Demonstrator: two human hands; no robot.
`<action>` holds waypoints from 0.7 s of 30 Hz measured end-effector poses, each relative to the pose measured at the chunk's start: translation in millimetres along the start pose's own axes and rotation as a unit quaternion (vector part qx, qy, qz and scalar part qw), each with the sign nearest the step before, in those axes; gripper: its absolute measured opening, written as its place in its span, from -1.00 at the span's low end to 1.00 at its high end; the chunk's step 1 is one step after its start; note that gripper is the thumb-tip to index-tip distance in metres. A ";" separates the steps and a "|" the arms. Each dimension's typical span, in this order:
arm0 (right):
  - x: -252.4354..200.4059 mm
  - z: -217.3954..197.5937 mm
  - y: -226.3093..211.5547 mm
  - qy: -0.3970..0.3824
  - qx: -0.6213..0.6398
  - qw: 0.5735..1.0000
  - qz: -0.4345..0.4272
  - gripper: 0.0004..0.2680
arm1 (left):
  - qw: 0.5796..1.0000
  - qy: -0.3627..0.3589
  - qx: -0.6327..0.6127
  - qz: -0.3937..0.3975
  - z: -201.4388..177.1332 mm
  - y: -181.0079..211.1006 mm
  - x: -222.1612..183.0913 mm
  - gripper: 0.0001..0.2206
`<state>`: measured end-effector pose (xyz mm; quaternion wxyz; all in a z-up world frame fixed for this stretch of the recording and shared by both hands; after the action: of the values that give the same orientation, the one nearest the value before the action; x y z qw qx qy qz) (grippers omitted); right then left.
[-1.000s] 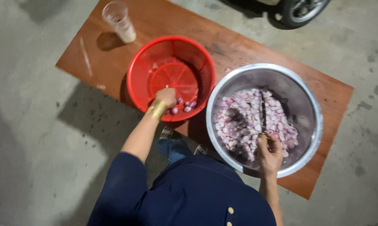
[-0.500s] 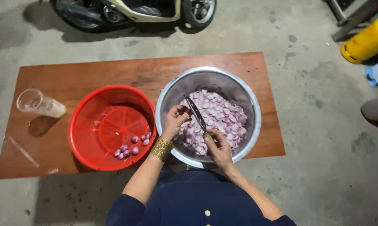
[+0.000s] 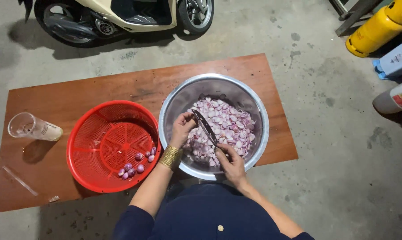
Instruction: The person peels small red onions one by one using a knife and places the peeled onions into a metal bowl. The person repeatedly picks onions from a red basket, peels them over the bowl, and discards the skins into the bowl.
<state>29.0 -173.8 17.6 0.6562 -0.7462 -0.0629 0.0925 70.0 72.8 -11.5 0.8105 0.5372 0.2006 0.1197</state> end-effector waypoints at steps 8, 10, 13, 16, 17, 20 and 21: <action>5.5 4.5 11.2 -0.009 0.021 1.000 0.016 -0.76 | 1.000 -0.009 -0.008 -0.013 3.9 0.8 -13.7 -0.74; -2.4 8.3 18.1 -0.010 0.030 0.999 0.024 -0.77 | 1.000 -0.002 -0.011 -0.015 -3.8 -1.2 -11.2 -0.74; 9.6 4.9 23.9 -0.007 0.028 0.999 0.024 -0.78 | 0.999 -0.028 0.006 -0.015 3.4 -3.2 -20.9 -0.71; 6.5 5.4 4.2 -0.002 0.037 0.999 0.027 -0.77 | 0.998 -0.050 0.015 -0.021 17.1 0.6 -32.3 -0.71; 3.5 6.7 -6.5 0.000 0.055 0.998 0.035 -0.77 | 0.999 -0.042 0.003 -0.027 20.5 3.5 -33.0 -0.73; -14.3 3.0 -6.6 -0.003 0.023 0.999 0.029 -0.76 | 0.998 -0.002 -0.045 -0.041 -6.8 -22.8 -5.5 -0.74; -14.5 2.9 -6.7 -0.003 0.023 0.999 0.028 -0.76 | 0.998 -0.002 -0.045 -0.040 -4.4 -20.7 -6.3 -0.74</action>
<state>14.5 -173.2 24.7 0.6705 -0.7318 -0.0417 0.1145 61.9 65.6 -30.9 0.8383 0.4922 0.2144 0.0946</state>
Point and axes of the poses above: each hand's wrist, its own x-axis towards the middle knuckle, its own z-axis out of the palm, y = z × x, the point moved 9 cm from there along x, towards the middle knuckle, and after that the axes turned 1 degree about -y, right-handed, at the moved point
